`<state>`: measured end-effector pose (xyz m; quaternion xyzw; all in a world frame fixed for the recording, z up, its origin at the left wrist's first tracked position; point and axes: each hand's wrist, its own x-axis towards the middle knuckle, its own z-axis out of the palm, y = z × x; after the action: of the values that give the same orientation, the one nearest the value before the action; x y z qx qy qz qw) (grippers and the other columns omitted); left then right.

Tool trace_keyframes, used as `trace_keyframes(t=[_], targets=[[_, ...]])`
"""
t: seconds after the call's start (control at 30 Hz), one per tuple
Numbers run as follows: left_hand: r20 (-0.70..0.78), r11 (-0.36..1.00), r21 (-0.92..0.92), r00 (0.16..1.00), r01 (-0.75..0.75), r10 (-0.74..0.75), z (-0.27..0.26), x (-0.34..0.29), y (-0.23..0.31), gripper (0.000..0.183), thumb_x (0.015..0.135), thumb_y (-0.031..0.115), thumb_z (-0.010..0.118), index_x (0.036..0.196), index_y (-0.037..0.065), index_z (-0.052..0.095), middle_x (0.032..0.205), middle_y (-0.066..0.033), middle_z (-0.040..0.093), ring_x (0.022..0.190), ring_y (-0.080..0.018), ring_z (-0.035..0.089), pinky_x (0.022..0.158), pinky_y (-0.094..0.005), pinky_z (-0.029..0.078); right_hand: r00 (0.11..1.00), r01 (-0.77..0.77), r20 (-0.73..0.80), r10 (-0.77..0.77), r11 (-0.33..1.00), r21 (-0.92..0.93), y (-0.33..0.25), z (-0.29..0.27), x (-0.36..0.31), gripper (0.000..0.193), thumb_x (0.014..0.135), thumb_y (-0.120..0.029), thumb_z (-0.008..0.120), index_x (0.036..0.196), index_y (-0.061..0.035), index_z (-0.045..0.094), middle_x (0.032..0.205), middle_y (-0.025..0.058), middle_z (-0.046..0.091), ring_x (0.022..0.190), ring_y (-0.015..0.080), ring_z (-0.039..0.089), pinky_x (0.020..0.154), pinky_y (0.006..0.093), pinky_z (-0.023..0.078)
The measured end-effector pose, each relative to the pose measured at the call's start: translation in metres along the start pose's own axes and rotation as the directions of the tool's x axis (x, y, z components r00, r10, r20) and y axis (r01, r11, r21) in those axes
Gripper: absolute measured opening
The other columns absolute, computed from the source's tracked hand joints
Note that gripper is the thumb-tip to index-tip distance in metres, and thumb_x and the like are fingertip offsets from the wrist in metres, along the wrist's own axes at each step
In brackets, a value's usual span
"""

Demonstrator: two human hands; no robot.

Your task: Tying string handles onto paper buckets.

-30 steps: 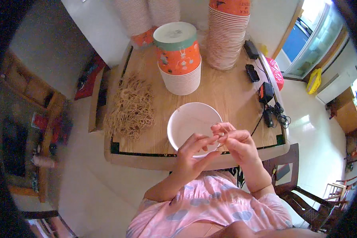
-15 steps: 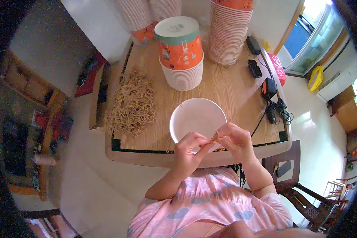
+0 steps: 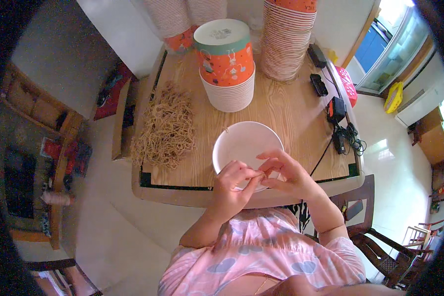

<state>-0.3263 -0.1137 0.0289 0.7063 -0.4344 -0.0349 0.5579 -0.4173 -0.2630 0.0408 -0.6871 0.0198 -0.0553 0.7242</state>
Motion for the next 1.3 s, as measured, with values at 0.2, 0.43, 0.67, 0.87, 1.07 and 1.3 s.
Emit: trace_keyframes(t=[0.2,0.43,0.67,0.87,1.07,1.3], targets=[[-0.004,0.996,-0.034,0.996,0.088,-0.088,-0.003,0.000,0.001,0.003,0.076,0.003,0.063,0.076,0.003,0.060,0.071,-0.0045,0.056,0.066,-0.0138,0.056,0.060,-0.0250,0.044,0.990,-0.080,-0.130,0.062,0.987,-0.142,0.011,-0.004,-0.002,0.006,0.084,-0.007,0.057,0.088,-0.0027,0.055,0.073,-0.0019,0.054,0.070,0.0032,0.050,0.061,0.0184,0.042],[0.103,0.921,-0.248,0.953,0.302,-0.284,-0.002,-0.003,-0.002,0.017,0.087,0.014,0.051,0.077,0.002,0.058,0.071,-0.0054,0.055,0.067,-0.0143,0.053,0.061,-0.0266,0.042,0.992,-0.033,-0.129,0.010,0.983,-0.181,0.003,-0.005,-0.002,0.003,0.081,0.001,0.059,0.081,-0.0003,0.056,0.073,-0.0009,0.055,0.064,0.0012,0.048,0.055,0.0158,0.039],[0.151,0.983,-0.110,0.980,0.148,-0.131,0.002,0.001,-0.002,0.018,0.088,0.014,0.050,0.074,0.003,0.053,0.072,-0.0048,0.051,0.072,-0.0148,0.049,0.066,-0.0270,0.040,0.996,-0.009,-0.091,-0.008,0.982,-0.187,0.000,-0.003,-0.002,0.004,0.080,0.002,0.059,0.083,0.0006,0.057,0.074,0.0010,0.057,0.064,0.0018,0.049,0.055,0.0163,0.040],[0.154,0.971,-0.158,0.976,0.178,-0.154,0.001,0.000,-0.003,0.009,0.082,0.010,0.057,0.076,0.004,0.054,0.072,-0.0022,0.051,0.071,-0.0120,0.048,0.065,-0.0247,0.038,0.997,-0.016,-0.075,0.002,0.982,-0.188,-0.003,-0.005,-0.002,0.004,0.080,0.003,0.059,0.082,0.0011,0.057,0.074,0.0014,0.057,0.065,0.0028,0.051,0.055,0.0171,0.041],[0.113,0.979,-0.123,0.982,0.164,-0.150,0.001,0.003,-0.001,0.010,0.073,0.005,0.066,0.074,0.003,0.056,0.072,-0.0052,0.056,0.071,-0.0199,0.053,0.065,-0.0296,0.042,0.997,0.005,-0.080,-0.022,0.978,-0.210,-0.003,-0.008,0.000,0.004,0.079,0.001,0.060,0.083,0.0002,0.058,0.074,0.0014,0.057,0.064,0.0030,0.051,0.055,0.0177,0.041],[0.028,1.000,-0.014,0.999,0.015,-0.015,0.003,0.002,-0.006,0.013,0.069,0.003,0.068,0.070,0.005,0.056,0.071,-0.0044,0.057,0.071,-0.0208,0.054,0.066,-0.0312,0.042,0.990,0.083,-0.078,-0.114,0.944,-0.320,-0.005,-0.009,0.000,0.003,0.078,-0.001,0.063,0.078,-0.0025,0.061,0.068,-0.0007,0.053,0.056,0.0027,0.043,0.048,0.0179,0.032]])
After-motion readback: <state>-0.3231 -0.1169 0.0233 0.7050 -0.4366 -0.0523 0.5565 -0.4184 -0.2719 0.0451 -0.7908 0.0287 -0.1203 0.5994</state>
